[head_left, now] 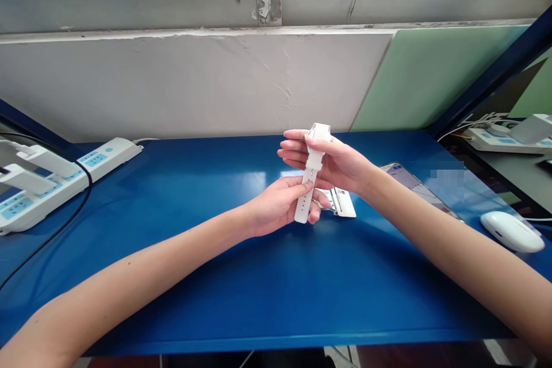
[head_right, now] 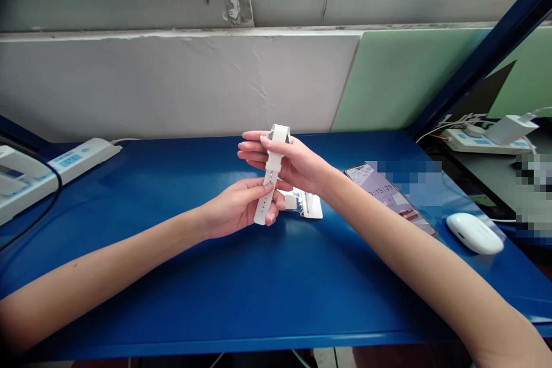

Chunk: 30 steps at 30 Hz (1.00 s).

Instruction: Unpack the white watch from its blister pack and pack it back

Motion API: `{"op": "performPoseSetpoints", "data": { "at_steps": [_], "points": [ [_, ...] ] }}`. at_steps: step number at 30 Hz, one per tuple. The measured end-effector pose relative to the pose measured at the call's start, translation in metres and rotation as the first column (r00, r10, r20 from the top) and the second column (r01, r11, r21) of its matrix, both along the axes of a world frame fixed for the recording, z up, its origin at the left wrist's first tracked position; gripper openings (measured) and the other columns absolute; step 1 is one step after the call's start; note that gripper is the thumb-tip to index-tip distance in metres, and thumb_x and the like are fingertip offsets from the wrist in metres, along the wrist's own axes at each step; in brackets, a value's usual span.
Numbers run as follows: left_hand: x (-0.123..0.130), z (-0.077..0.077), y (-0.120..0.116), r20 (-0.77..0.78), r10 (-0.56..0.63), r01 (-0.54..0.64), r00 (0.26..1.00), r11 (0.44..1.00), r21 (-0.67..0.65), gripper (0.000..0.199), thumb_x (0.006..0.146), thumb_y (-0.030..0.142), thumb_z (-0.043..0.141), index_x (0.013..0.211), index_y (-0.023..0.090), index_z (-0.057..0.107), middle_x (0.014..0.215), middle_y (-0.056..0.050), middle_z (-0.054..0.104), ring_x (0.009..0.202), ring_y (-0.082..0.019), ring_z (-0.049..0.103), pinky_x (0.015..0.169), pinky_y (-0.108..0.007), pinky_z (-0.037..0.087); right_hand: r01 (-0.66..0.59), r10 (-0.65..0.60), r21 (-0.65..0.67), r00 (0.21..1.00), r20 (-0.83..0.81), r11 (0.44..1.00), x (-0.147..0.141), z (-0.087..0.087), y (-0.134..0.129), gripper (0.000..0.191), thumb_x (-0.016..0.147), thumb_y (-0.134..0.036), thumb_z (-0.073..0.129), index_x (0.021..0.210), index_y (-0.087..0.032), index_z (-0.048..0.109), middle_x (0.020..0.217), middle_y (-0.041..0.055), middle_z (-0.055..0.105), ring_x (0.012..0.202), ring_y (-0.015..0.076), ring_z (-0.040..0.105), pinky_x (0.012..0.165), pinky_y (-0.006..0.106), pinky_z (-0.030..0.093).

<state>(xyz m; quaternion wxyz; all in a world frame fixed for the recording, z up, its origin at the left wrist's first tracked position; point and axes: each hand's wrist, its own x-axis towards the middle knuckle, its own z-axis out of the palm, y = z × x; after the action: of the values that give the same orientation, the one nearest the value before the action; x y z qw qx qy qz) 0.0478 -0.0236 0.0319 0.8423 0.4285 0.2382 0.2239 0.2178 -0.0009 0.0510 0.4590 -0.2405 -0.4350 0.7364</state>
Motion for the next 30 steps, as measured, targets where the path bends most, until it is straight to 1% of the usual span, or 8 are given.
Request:
{"op": "performPoseSetpoints", "data": {
  "at_steps": [2, 4, 9, 11, 13, 17, 23, 30],
  "points": [
    [-0.0001, -0.0005, -0.0001, -0.004, -0.037, 0.037, 0.999, 0.999, 0.004, 0.024, 0.100, 0.025, 0.055, 0.111, 0.008, 0.069, 0.092, -0.012, 0.072, 0.074, -0.017, 0.070, 0.071, -0.030, 0.054, -0.022, 0.021, 0.014, 1.000, 0.003, 1.000, 0.0002, 0.0014, -0.0012, 0.023, 0.095, -0.022, 0.060, 0.113, -0.020, 0.072, 0.113, 0.0052, 0.077, 0.111, 0.0186, 0.070, 0.104, 0.032, 0.052],
    [-0.0003, -0.0009, 0.0000, 0.013, -0.078, 0.078, 0.997, 0.997, 0.015, 0.024, 0.100, 0.025, 0.057, 0.113, 0.009, 0.069, 0.100, -0.014, 0.073, 0.086, -0.022, 0.073, 0.079, -0.033, 0.055, -0.032, 0.032, 0.004, 0.999, -0.008, 0.999, 0.0007, 0.0024, -0.0013, 0.022, 0.095, -0.019, 0.059, 0.113, -0.019, 0.072, 0.112, 0.0054, 0.077, 0.108, 0.0182, 0.071, 0.100, 0.031, 0.055],
    [-0.0025, -0.0006, -0.0005, 0.057, -0.195, 0.193, 0.979, 0.981, 0.035, 0.027, 0.099, 0.020, 0.058, 0.123, 0.012, 0.067, 0.118, -0.018, 0.071, 0.108, -0.027, 0.070, 0.095, -0.040, 0.053, -0.080, 0.080, -0.045, 0.997, 0.000, 0.996, 0.0030, 0.0038, 0.0004, 0.025, 0.098, -0.016, 0.053, 0.116, -0.016, 0.069, 0.111, 0.0067, 0.077, 0.095, 0.0158, 0.075, 0.084, 0.026, 0.062],
    [-0.0031, -0.0006, -0.0006, 0.054, -0.193, 0.191, 0.980, 0.981, 0.033, 0.027, 0.099, 0.020, 0.059, 0.122, 0.011, 0.068, 0.119, -0.019, 0.071, 0.109, -0.028, 0.070, 0.097, -0.041, 0.052, -0.076, 0.077, -0.052, 0.997, 0.021, 0.996, 0.0036, 0.0046, 0.0008, 0.026, 0.100, -0.019, 0.050, 0.117, -0.016, 0.068, 0.113, 0.0079, 0.076, 0.093, 0.0156, 0.075, 0.082, 0.026, 0.062],
    [-0.0029, -0.0011, 0.0001, 0.048, -0.156, 0.155, 0.987, 0.988, 0.028, 0.026, 0.098, 0.020, 0.060, 0.120, 0.009, 0.069, 0.118, -0.020, 0.071, 0.107, -0.028, 0.071, 0.096, -0.041, 0.053, -0.058, 0.060, -0.060, 0.998, 0.029, 0.996, 0.0036, 0.0058, 0.0010, 0.029, 0.102, -0.025, 0.046, 0.117, -0.015, 0.068, 0.113, 0.0095, 0.076, 0.093, 0.0161, 0.075, 0.083, 0.027, 0.062],
    [-0.0008, -0.0018, 0.0030, 0.030, -0.072, 0.072, 0.997, 0.997, -0.003, 0.023, 0.097, 0.018, 0.060, 0.114, 0.007, 0.070, 0.113, -0.021, 0.073, 0.101, -0.027, 0.073, 0.095, -0.040, 0.054, -0.039, 0.039, -0.094, 0.999, 0.004, 0.995, 0.0026, 0.0080, 0.0009, 0.042, 0.104, -0.040, 0.037, 0.116, -0.014, 0.068, 0.111, 0.0120, 0.076, 0.095, 0.0196, 0.074, 0.090, 0.034, 0.060],
    [-0.0019, 0.0019, 0.0051, 0.010, -0.115, 0.115, 0.993, 0.992, -0.052, 0.025, 0.098, 0.015, 0.055, 0.118, 0.006, 0.066, 0.117, -0.023, 0.071, 0.104, -0.027, 0.073, 0.095, -0.041, 0.053, -0.028, 0.028, -0.087, 1.000, 0.000, 0.996, 0.0020, 0.0081, 0.0008, 0.048, 0.098, -0.053, 0.042, 0.111, -0.018, 0.071, 0.121, 0.0112, 0.074, 0.122, 0.0251, 0.064, 0.104, 0.040, 0.052],
    [-0.0027, 0.0011, 0.0055, -0.019, -0.120, 0.117, 0.993, 0.989, -0.087, 0.027, 0.100, 0.012, 0.047, 0.122, 0.005, 0.062, 0.121, -0.024, 0.069, 0.108, -0.027, 0.071, 0.098, -0.043, 0.052, -0.052, 0.051, -0.070, 0.999, -0.013, 0.996, 0.0046, 0.0073, 0.0022, 0.053, 0.098, -0.055, 0.038, 0.115, -0.016, 0.069, 0.121, 0.0118, 0.074, 0.125, 0.0254, 0.062, 0.109, 0.041, 0.045]
  ]
}}
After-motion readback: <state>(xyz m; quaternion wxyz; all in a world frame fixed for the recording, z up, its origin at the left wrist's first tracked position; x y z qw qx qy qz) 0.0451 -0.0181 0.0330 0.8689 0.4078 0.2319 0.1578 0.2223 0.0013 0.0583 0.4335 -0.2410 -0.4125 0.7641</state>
